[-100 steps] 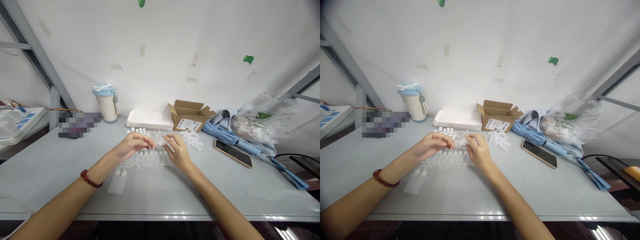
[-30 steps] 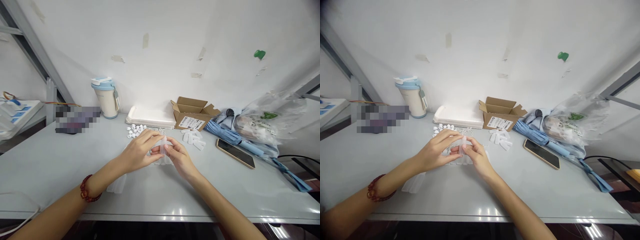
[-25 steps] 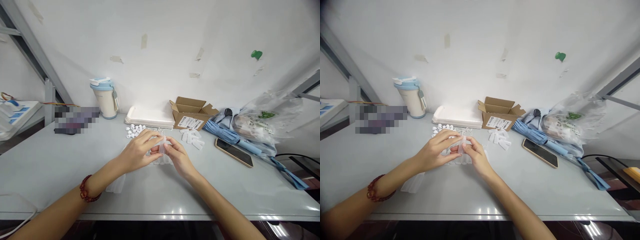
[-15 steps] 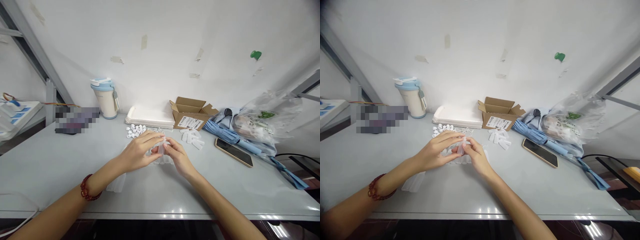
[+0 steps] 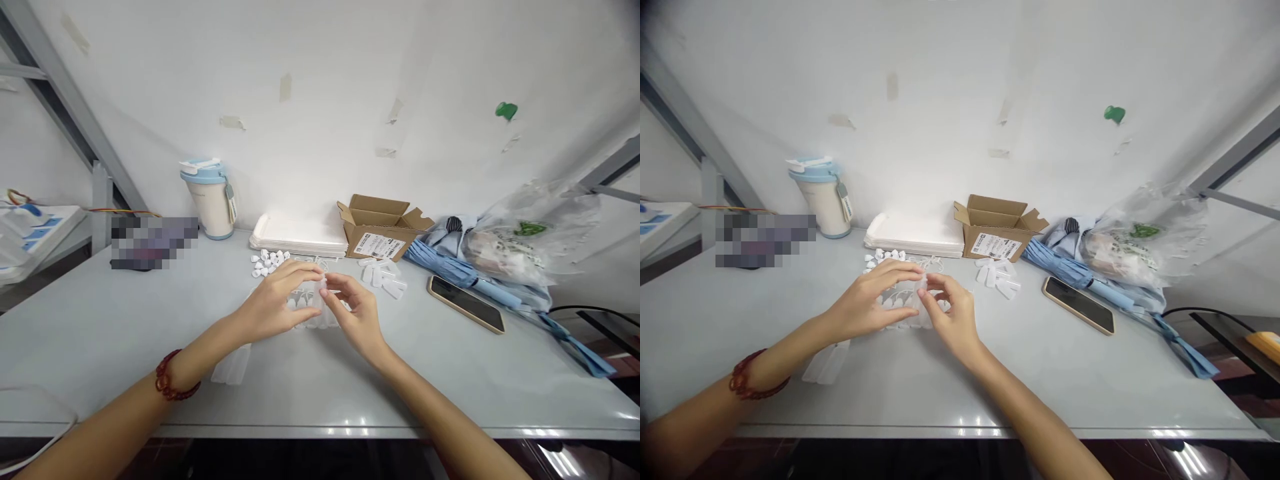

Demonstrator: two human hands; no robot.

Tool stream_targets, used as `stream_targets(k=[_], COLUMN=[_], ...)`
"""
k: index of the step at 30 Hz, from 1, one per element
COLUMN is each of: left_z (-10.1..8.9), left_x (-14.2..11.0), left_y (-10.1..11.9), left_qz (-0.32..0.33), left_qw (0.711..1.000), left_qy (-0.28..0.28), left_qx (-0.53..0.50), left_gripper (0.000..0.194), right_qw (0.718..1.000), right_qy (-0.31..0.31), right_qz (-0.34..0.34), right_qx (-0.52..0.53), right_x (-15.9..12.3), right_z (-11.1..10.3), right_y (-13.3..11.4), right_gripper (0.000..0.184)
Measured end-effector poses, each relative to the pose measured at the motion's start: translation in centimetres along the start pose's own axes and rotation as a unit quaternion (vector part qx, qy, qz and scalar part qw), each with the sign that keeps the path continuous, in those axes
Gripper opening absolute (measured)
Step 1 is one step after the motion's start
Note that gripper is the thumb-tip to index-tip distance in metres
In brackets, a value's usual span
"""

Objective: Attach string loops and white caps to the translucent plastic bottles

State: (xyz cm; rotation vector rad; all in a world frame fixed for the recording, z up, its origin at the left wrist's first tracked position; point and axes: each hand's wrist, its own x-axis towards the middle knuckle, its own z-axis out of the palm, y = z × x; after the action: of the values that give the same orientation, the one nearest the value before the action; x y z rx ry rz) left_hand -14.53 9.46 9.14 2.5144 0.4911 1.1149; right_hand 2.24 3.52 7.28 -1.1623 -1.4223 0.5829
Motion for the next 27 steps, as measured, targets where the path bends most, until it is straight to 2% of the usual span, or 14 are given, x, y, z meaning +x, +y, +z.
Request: stream_targets(k=[6, 12, 16, 21, 25, 27], left_z=[-0.7, -1.9, -2.8, -3.3, -3.6, -3.9], left_x=[-1.0, -3.1, -5.2, -7.9, -9.5, -10.0], left_y=[0.5, 1.7, 2.4, 2.8, 3.2, 3.4], left_qz=[-0.032, -0.065, -0.128, -0.175, -0.254, -0.273], left_qw=[0.999, 0.997, 0.988, 0.978, 0.958, 0.949], left_qy=[-0.021, -0.041, -0.071, -0.098, -0.121, -0.146], left_qx=[0.006, 0.025, 0.050, 0.063, 0.065, 0.067], left_gripper=[0.041, 0.038, 0.044, 0.045, 0.046, 0.047], right_qw=[0.998, 0.994, 0.986, 0.965, 0.944, 0.932], right_qy=[-0.030, -0.064, -0.121, -0.213, -0.273, -0.293], right_qz=[-0.050, -0.086, -0.117, -0.149, -0.177, -0.196], right_qx=[-0.003, -0.010, -0.019, -0.044, -0.063, -0.077], right_x=[-0.4, -1.0, -1.6, -2.6, -3.3, -3.6], right_z=[0.2, 0.8, 1.2, 1.9, 2.4, 2.8], right_y=[-0.3, -0.6, -0.9, -0.9, -0.6, -0.4], right_gripper=[0.017, 0.012, 0.013, 0.022, 0.026, 0.027])
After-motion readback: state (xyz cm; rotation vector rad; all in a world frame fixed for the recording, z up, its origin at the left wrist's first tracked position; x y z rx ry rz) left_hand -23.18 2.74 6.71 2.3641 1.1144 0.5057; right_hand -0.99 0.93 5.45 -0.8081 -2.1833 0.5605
